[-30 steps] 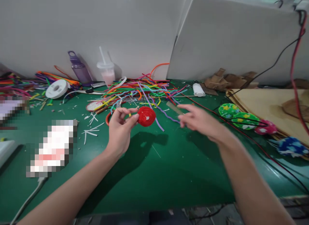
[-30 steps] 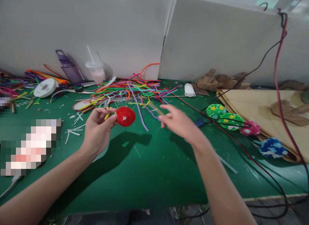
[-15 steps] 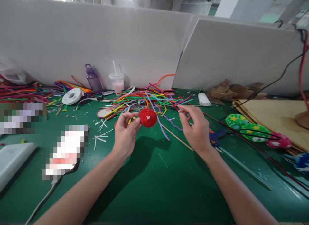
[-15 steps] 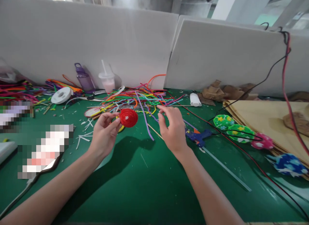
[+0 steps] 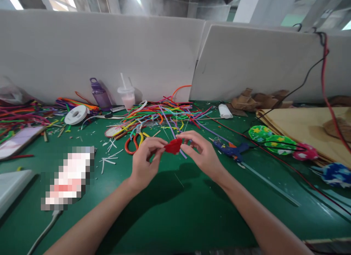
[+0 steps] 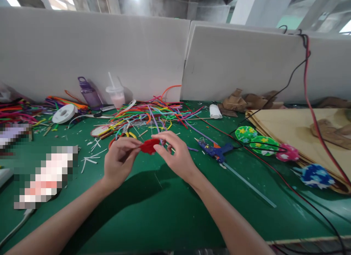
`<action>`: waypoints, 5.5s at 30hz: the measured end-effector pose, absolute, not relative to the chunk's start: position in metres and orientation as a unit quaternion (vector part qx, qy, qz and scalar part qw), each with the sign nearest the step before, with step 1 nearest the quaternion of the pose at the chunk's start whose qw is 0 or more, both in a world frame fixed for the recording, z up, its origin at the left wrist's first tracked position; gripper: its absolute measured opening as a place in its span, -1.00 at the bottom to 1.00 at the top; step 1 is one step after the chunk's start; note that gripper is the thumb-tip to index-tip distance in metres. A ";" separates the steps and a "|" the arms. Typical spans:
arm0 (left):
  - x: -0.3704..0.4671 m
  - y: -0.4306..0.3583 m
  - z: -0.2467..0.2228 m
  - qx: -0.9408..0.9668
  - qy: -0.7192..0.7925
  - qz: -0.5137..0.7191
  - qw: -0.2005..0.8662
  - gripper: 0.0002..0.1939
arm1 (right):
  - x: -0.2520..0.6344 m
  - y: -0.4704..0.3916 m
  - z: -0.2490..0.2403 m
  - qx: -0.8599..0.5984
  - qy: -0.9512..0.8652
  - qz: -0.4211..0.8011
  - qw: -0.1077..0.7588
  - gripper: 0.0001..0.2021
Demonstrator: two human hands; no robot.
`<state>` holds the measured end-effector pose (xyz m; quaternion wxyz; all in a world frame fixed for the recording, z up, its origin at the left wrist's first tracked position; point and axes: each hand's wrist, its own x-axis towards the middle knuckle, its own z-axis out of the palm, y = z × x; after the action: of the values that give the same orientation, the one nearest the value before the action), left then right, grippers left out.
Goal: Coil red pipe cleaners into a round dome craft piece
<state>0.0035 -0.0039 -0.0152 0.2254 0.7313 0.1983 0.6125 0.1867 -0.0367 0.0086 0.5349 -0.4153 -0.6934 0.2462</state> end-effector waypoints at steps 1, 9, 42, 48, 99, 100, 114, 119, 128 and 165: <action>0.003 -0.004 -0.016 0.749 0.194 0.604 0.192 -0.76 | 0.188 -0.038 0.010 -0.409 -0.684 0.265 0.543 -0.83; 0.003 -0.008 -0.017 0.797 0.159 0.572 0.106 -0.74 | 0.191 -0.040 0.013 -0.397 -0.644 0.349 0.553 -0.94; 0.009 -0.016 -0.005 0.792 0.247 0.557 0.044 -0.81 | 0.173 -0.045 0.001 -0.415 -0.679 0.109 0.595 -0.92; 0.010 -0.017 -0.006 0.799 0.245 0.547 0.049 -0.84 | 0.168 -0.046 -0.002 -0.407 -0.707 0.074 0.573 -0.91; 0.007 -0.016 -0.005 0.797 0.296 0.525 0.028 -0.55 | 0.171 -0.041 -0.005 -0.448 -0.647 0.166 0.594 -0.91; 0.006 -0.015 -0.006 0.787 0.305 0.535 0.034 -0.53 | 0.173 -0.039 -0.004 -0.458 -0.624 0.193 0.603 -0.91; 0.011 -0.008 -0.008 0.650 0.403 0.493 0.414 -0.79 | 0.183 -0.026 -0.005 -0.427 -0.363 0.551 0.619 -0.85; 0.013 -0.010 -0.006 0.667 0.411 0.454 0.425 -0.80 | 0.182 -0.027 -0.005 -0.424 -0.363 0.563 0.610 -0.85; 0.011 -0.010 -0.005 0.685 0.389 0.450 0.421 -0.82 | 0.182 -0.030 -0.002 -0.412 -0.386 0.575 0.592 -0.85; 0.010 -0.002 -0.006 0.477 0.347 0.558 0.583 -0.81 | 0.184 -0.026 -0.004 -0.427 -0.436 0.428 0.666 -0.79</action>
<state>0.0096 -0.0021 -0.0058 0.5833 0.4774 0.3475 0.5578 0.1841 -0.0262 -0.0041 0.6665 -0.4274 -0.4361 0.4277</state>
